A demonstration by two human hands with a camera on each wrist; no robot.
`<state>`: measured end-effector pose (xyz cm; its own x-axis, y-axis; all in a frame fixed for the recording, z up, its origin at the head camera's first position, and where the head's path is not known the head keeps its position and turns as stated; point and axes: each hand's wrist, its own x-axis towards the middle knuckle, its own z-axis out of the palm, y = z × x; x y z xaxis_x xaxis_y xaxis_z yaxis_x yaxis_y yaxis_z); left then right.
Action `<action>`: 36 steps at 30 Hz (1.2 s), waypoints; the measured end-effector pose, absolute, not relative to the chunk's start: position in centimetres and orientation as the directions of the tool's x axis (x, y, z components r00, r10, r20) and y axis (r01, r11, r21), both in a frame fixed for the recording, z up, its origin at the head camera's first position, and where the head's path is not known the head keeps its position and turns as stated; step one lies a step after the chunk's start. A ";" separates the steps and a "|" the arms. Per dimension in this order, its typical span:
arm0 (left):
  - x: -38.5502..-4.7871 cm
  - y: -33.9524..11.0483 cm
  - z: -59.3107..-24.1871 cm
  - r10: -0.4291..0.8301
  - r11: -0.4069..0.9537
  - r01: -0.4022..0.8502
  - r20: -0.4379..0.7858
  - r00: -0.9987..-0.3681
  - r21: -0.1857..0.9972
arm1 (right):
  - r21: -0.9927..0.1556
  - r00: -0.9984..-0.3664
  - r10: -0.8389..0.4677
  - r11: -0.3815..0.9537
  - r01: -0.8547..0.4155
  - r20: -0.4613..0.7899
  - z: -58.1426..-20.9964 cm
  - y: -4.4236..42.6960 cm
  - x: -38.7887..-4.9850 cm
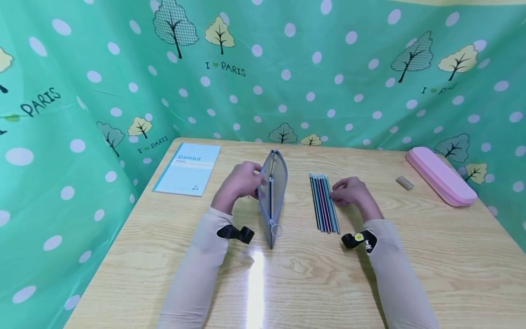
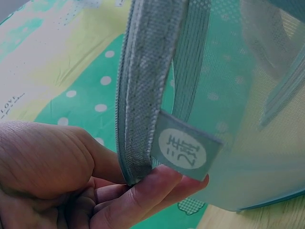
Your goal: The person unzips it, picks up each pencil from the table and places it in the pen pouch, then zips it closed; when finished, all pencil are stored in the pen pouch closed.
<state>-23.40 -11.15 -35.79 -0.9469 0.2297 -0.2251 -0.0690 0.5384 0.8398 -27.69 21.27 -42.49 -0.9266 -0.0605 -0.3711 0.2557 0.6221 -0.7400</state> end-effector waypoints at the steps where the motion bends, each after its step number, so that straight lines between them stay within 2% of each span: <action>1: -23.4 -11.2 -35.8 0.230 0.538 -0.071 -0.227 -0.946 0.840 | -0.734 -0.928 -0.058 0.631 0.251 -0.367 -42.5 21.2 -27.7; 14: -23.4 -11.3 -35.7 0.226 0.549 -0.079 -0.239 -0.944 0.832 | -0.710 -0.945 -0.038 0.670 0.217 -0.325 -43.0 20.9 -27.3; 31: -23.6 -11.4 -35.5 0.220 0.539 -0.084 -0.237 -0.946 0.838 | -0.892 -0.956 -0.131 0.410 0.190 -0.263 -39.6 20.9 -27.1; 36: -23.5 -11.2 -35.6 0.218 0.545 -0.090 -0.245 -0.945 0.834 | -0.943 -0.963 -0.158 0.287 0.167 -0.219 -39.5 20.2 -26.7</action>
